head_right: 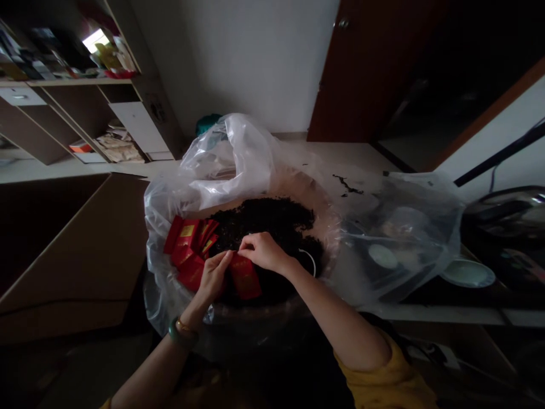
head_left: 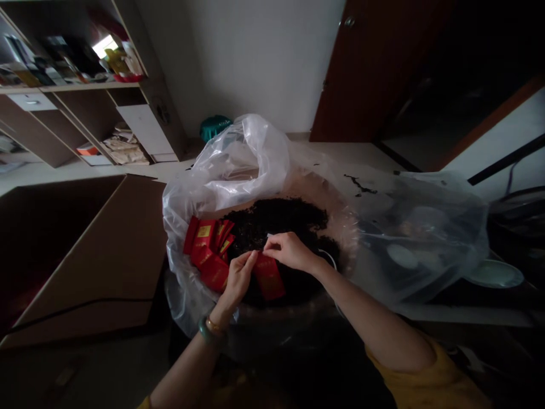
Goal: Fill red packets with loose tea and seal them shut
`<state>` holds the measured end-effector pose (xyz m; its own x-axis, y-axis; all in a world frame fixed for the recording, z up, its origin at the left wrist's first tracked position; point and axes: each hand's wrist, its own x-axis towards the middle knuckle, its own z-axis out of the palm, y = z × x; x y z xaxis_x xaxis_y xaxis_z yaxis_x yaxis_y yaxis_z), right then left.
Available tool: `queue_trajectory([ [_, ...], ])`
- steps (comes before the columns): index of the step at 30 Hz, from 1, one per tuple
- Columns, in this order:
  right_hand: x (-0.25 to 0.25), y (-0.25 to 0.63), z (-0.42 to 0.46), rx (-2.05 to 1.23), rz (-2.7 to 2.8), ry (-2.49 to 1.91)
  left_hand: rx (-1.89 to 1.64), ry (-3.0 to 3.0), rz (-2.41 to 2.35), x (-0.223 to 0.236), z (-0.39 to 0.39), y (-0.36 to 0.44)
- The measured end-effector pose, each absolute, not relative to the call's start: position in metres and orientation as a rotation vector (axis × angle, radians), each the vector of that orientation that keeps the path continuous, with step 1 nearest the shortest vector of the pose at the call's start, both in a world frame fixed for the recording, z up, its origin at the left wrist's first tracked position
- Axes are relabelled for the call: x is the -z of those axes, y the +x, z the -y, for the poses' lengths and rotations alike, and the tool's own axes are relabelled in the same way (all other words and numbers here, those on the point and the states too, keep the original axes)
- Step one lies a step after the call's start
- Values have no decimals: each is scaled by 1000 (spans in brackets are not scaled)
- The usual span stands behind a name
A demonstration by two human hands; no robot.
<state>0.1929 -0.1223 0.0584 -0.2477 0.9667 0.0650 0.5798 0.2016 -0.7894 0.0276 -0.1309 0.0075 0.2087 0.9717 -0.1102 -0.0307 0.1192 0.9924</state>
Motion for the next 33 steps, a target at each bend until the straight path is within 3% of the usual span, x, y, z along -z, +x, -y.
queue_trajectory([
  [6,-50,186,123,-1072,1845,-1485,-1073,1330,-1184,-19,123,4],
  [10,-40,168,129,-1087,1824,-1410,-1272,1702,-1687,-33,91,-37],
  [13,-35,158,134,-1204,1826,-1340,-978,1963,-2130,-38,62,-70],
  [17,-33,157,135,-1144,1871,-1303,-564,2019,-2241,-35,44,-86],
  [28,-36,165,135,-1016,2006,-1317,-83,2027,-2257,-25,29,-47],
  [33,-45,173,130,-988,2074,-1373,-169,1953,-2214,-28,21,-51],
])
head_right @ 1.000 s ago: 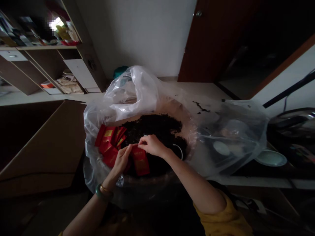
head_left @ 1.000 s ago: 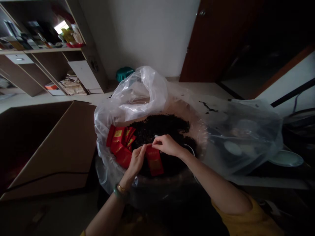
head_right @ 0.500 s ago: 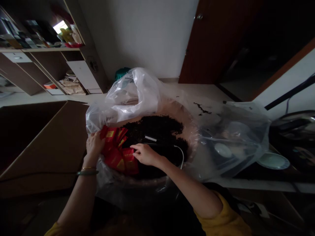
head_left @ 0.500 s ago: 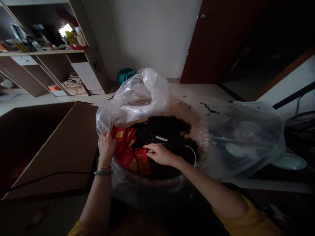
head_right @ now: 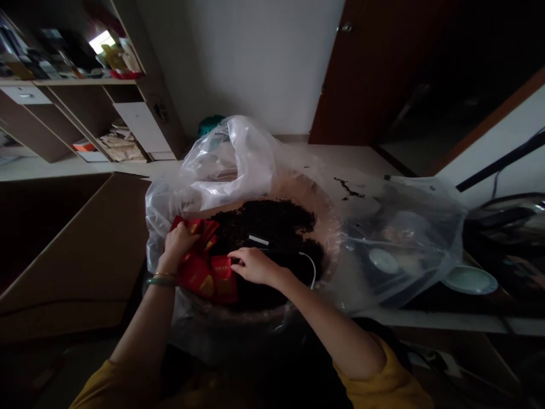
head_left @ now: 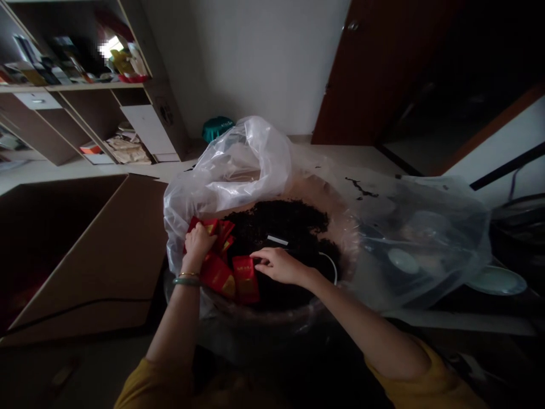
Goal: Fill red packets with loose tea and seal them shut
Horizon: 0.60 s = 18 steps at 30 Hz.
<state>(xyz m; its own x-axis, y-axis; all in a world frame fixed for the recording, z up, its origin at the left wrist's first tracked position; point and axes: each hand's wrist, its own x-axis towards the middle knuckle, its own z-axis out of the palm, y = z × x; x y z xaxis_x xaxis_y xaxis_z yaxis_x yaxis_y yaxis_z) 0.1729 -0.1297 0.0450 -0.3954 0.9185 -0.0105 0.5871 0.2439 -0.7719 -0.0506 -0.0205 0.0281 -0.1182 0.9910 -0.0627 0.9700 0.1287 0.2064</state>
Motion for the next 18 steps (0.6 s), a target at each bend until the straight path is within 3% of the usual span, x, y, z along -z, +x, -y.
queue_trajectory([
  [3,-52,189,121,-834,2066,-1533,-361,2015,-2190,-32,27,-47],
  [6,-57,210,115,-473,2138,-1778,-510,2172,-2024,-32,36,-38],
  [9,-58,227,112,-294,2256,-1973,-466,2353,-1750,-26,44,-28],
  [13,-54,240,110,-386,2324,-2160,-312,2393,-1606,-17,45,-25],
  [18,-46,254,102,-507,2288,-2210,-430,2333,-1459,-14,37,-35],
])
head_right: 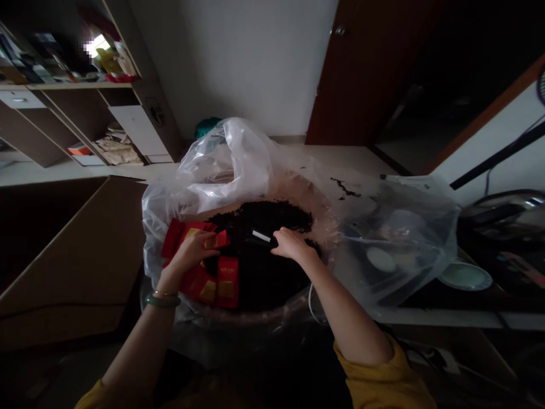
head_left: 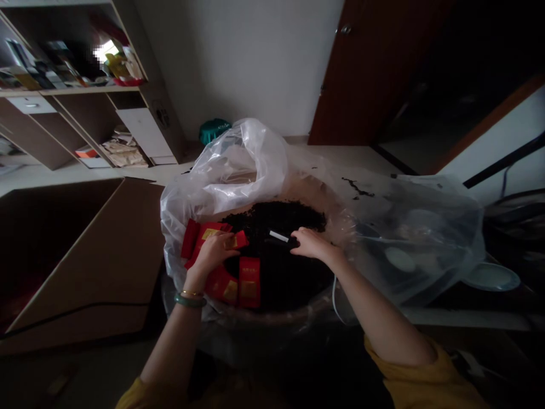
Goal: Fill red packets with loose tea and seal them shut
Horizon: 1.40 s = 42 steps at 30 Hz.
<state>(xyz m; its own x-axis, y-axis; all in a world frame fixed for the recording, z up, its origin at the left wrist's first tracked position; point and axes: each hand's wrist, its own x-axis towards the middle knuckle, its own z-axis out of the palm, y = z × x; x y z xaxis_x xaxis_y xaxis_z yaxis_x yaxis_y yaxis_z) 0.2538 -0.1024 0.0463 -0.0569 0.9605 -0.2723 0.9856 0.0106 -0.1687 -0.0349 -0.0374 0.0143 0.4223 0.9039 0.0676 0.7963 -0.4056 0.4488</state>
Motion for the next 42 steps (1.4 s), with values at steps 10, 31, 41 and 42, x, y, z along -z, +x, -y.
queue_trajectory([
  [10,-30,276,92,483,-2097,2224,-568,2139,-1256,-23,34,-44],
  [31,-45,189,129,120,-3503,2068,-1368,1518,-1253,-40,121,41],
  [41,-58,203,122,1632,-2407,2258,-1479,635,-1021,-31,128,60],
  [42,-60,209,121,1503,-2458,2359,-1419,577,-963,-29,130,61],
])
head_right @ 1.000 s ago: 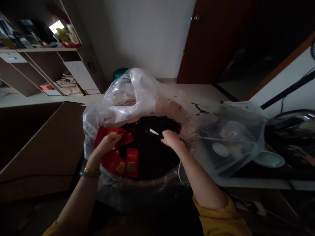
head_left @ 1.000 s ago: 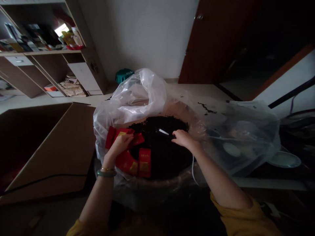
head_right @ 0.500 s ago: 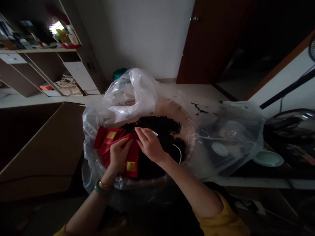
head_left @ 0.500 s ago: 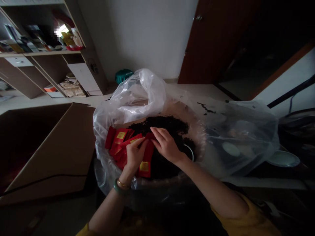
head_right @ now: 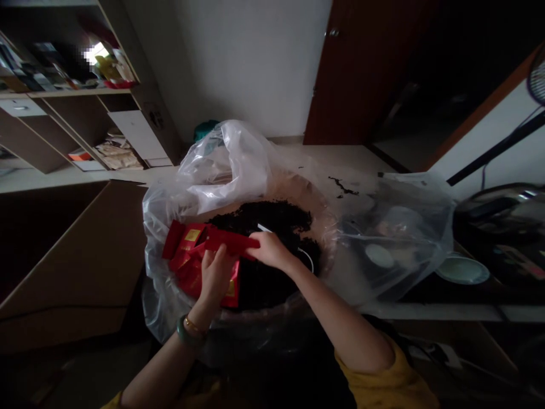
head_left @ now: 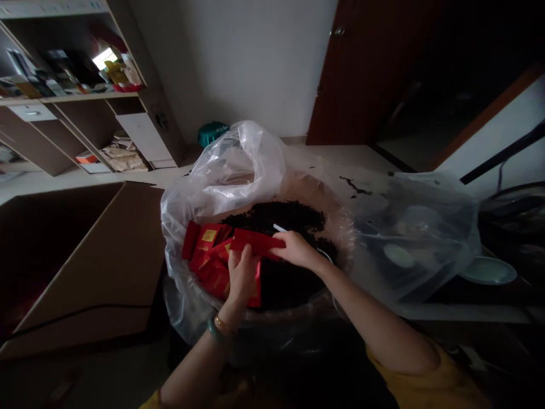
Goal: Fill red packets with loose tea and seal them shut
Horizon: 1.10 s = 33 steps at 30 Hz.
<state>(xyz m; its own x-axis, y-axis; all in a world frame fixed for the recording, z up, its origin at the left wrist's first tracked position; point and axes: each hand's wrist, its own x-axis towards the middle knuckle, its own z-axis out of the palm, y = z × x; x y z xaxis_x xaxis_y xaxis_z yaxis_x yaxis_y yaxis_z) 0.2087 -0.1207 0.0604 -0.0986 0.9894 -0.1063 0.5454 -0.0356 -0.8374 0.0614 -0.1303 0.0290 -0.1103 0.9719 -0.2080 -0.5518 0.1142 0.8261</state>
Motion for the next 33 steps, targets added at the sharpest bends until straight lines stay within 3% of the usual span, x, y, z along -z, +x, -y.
queue_trajectory([
  [3,-64,223,114,-863,1613,-1581,-1309,515,-897,-22,136,63],
  [11,-63,229,109,-999,1544,-1359,-1411,840,-1067,-21,124,40],
  [14,-69,229,115,-972,1723,-1325,-1242,976,-1028,-26,119,31],
  [18,-68,221,120,-703,1812,-1340,-934,1089,-1042,-29,121,34],
  [26,-53,203,126,134,2038,-1244,-1121,1038,-1172,-27,130,48],
  [33,-51,203,125,123,1943,-1226,-1167,1087,-1191,-25,129,45],
])
